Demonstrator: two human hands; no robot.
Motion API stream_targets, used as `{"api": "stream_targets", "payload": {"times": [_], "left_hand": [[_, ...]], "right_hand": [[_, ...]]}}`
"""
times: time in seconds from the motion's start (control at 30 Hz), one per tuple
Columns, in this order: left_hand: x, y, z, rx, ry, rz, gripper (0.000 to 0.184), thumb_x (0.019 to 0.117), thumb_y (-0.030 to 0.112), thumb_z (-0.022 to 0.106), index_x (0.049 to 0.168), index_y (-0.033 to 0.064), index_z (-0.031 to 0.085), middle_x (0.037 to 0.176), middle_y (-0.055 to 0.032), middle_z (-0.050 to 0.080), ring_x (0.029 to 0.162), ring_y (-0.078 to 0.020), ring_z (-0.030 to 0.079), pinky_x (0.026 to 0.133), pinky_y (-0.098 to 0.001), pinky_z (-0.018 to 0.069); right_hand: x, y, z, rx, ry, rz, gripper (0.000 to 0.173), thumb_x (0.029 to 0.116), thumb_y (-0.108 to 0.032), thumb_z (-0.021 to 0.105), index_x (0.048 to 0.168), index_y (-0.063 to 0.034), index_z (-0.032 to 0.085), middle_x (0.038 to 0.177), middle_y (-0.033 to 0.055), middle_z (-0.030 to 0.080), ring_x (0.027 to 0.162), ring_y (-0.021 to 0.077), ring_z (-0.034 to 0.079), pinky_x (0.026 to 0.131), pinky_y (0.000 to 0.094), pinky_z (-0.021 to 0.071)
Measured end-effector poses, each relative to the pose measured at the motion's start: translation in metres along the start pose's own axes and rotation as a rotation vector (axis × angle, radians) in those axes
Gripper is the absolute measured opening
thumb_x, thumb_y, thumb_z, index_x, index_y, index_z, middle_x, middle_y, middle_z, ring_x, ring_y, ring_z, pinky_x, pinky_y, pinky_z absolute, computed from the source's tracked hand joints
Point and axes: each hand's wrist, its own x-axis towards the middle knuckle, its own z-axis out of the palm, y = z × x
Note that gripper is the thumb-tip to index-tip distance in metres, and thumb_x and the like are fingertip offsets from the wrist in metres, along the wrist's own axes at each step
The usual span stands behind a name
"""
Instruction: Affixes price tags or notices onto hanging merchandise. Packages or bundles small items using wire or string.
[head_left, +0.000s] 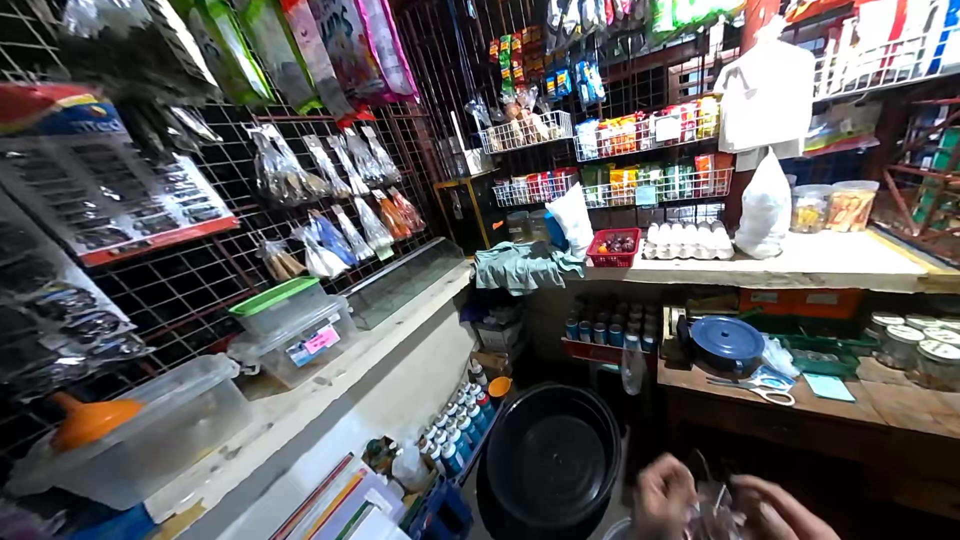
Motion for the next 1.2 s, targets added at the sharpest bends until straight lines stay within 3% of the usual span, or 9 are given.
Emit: {"api": "stream_targets", "payload": {"times": [0.07, 0.13, 0.3, 0.5, 0.6, 0.73, 0.83, 0.97, 1.2], "left_hand": [[0.029, 0.018, -0.007, -0.324, 0.146, -0.088, 0.031, 0.1054, 0.006, 0.033, 0.085, 0.0117, 0.056, 0.066, 0.0118, 0.055, 0.054, 0.0045, 0.050, 0.054, -0.0130, 0.0450], [0.054, 0.037, -0.015, -0.716, 0.221, -0.183, 0.044, 0.1131, 0.024, 0.022, 0.084, 0.0162, 0.054, 0.058, 0.0102, 0.052, 0.047, 0.0003, 0.048, 0.048, -0.0149, 0.0438], [0.082, 0.049, -0.022, -1.122, 0.246, -0.145, 0.049, 0.1127, 0.037, 0.022, 0.081, 0.0177, 0.054, 0.055, 0.0095, 0.050, 0.041, -0.0019, 0.048, 0.043, -0.0157, 0.0448], [0.089, 0.047, -0.018, -1.017, 0.437, -0.122, 0.047, 0.1127, 0.038, 0.024, 0.081, 0.0175, 0.052, 0.052, 0.0103, 0.046, 0.038, -0.0011, 0.044, 0.040, -0.0150, 0.0419], [0.092, 0.046, -0.012, -0.887, 0.557, -0.105, 0.044, 0.1132, 0.036, 0.023, 0.085, 0.0168, 0.049, 0.052, 0.0105, 0.043, 0.038, -0.0001, 0.041, 0.039, -0.0136, 0.0388], [0.094, 0.043, -0.002, -0.868, 0.600, -0.128, 0.041, 0.1135, 0.033, 0.025, 0.086, 0.0156, 0.050, 0.052, 0.0094, 0.042, 0.038, -0.0007, 0.040, 0.040, -0.0134, 0.0378], [0.093, 0.042, 0.005, -0.891, 0.576, -0.140, 0.040, 0.1134, 0.032, 0.026, 0.087, 0.0147, 0.050, 0.053, 0.0090, 0.042, 0.038, -0.0012, 0.040, 0.040, -0.0139, 0.0382], [0.091, 0.041, 0.008, -0.892, 0.548, -0.140, 0.039, 0.1135, 0.030, 0.026, 0.088, 0.0145, 0.052, 0.056, 0.0082, 0.045, 0.042, -0.0013, 0.043, 0.043, -0.0140, 0.0405], [0.070, 0.022, 0.020, -0.883, 0.459, -0.181, 0.033, 0.1130, 0.021, 0.027, 0.095, 0.0138, 0.054, 0.066, 0.0068, 0.052, 0.053, -0.0025, 0.052, 0.054, -0.0157, 0.0471]], "right_hand": [[0.010, 0.016, -0.001, -0.084, 0.086, -0.028, 0.039, 0.1061, -0.014, 0.042, 0.132, 0.0112, 0.056, 0.109, 0.0163, 0.069, 0.094, 0.0133, 0.069, 0.088, 0.0333, 0.0582], [0.014, 0.033, 0.005, -0.034, 0.141, 0.017, 0.037, 0.1039, -0.018, 0.043, 0.125, 0.0045, 0.064, 0.105, 0.0091, 0.072, 0.091, 0.0094, 0.070, 0.085, 0.0294, 0.0588], [0.023, 0.048, 0.015, 0.089, 0.174, 0.051, 0.038, 0.1049, -0.021, 0.039, 0.117, -0.0010, 0.069, 0.107, 0.0026, 0.073, 0.098, 0.0053, 0.069, 0.090, 0.0247, 0.0564], [0.024, 0.038, 0.005, 0.214, 0.312, 0.069, 0.039, 0.1063, -0.017, 0.034, 0.107, -0.0008, 0.069, 0.096, 0.0012, 0.075, 0.090, 0.0072, 0.072, 0.088, 0.0258, 0.0593], [0.022, 0.033, 0.003, -0.136, 0.295, -0.080, 0.035, 0.1049, -0.019, 0.043, 0.109, -0.0015, 0.073, 0.100, 0.0021, 0.074, 0.093, 0.0039, 0.070, 0.088, 0.0220, 0.0567], [0.028, 0.022, 0.011, -0.726, 0.278, -0.366, 0.032, 0.0999, -0.025, 0.054, 0.109, -0.0042, 0.076, 0.108, 0.0129, 0.075, 0.101, 0.0296, 0.073, 0.089, 0.0459, 0.0585], [0.036, 0.017, 0.021, -0.895, 0.228, -0.417, 0.024, 0.0947, -0.017, 0.061, 0.109, -0.0056, 0.077, 0.102, 0.0128, 0.076, 0.094, 0.0323, 0.075, 0.085, 0.0504, 0.0595], [0.043, 0.019, 0.024, -0.813, 0.198, -0.384, 0.020, 0.0946, -0.007, 0.062, 0.105, -0.0044, 0.078, 0.086, 0.0135, 0.075, 0.077, 0.0301, 0.075, 0.070, 0.0467, 0.0616], [0.041, 0.019, 0.017, -0.746, 0.133, -0.265, 0.020, 0.0976, -0.005, 0.059, 0.109, -0.0015, 0.076, 0.096, 0.0155, 0.075, 0.086, 0.0311, 0.075, 0.079, 0.0487, 0.0604]]}}
